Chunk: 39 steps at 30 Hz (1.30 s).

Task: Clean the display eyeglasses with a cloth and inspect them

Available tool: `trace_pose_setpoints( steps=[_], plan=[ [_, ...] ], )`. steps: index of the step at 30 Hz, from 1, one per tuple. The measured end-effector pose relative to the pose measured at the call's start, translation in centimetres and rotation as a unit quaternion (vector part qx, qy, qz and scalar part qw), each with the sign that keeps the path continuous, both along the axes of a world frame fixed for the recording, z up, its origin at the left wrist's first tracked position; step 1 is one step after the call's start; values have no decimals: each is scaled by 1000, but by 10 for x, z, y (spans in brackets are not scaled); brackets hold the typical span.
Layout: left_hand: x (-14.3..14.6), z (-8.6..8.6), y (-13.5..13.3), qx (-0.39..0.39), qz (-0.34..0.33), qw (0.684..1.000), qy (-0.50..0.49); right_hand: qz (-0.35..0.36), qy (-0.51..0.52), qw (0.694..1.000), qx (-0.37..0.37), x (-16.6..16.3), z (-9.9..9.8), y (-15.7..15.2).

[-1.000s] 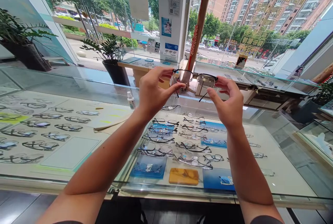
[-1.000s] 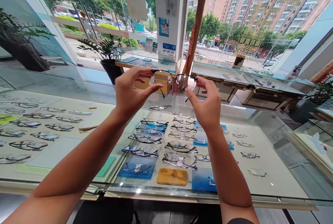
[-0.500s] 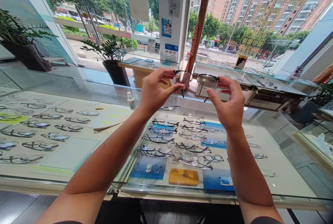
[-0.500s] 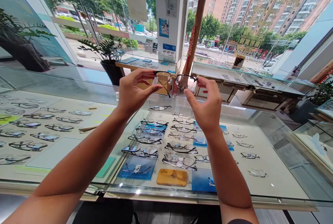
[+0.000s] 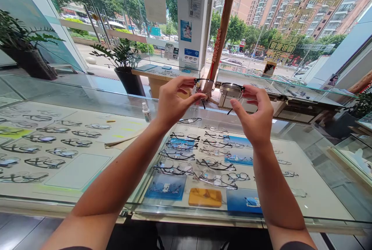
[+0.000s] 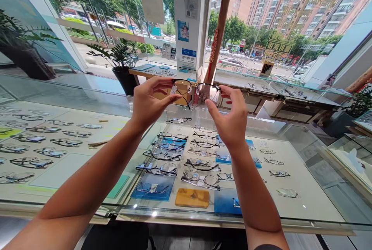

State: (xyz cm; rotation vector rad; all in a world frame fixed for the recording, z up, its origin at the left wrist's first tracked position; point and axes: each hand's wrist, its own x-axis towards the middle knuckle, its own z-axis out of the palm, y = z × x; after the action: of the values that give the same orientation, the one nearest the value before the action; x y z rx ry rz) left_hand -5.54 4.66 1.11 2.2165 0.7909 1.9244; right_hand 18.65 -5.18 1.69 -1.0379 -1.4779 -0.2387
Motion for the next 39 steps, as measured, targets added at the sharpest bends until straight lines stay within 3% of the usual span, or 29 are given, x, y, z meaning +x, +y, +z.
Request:
trace_pose_setpoints(
  steps=[8, 14, 20, 32, 39],
  plan=[
    [-1, 4, -8, 41, 42, 998, 14, 27, 30, 998, -38, 2, -2, 4],
    [-2, 6, -14, 88, 81, 992, 25, 104, 148, 982, -56, 7, -2, 10],
    [-2, 5, -18, 107, 100, 989, 30, 113, 210, 969, -60, 12, -3, 16],
    [1, 0, -4, 73, 40, 996, -12, 76, 168, 983, 9, 2, 1, 1],
    [3, 0, -6, 60, 8, 998, -7, 72, 178, 981, 1, 0, 2, -1]
  ],
)
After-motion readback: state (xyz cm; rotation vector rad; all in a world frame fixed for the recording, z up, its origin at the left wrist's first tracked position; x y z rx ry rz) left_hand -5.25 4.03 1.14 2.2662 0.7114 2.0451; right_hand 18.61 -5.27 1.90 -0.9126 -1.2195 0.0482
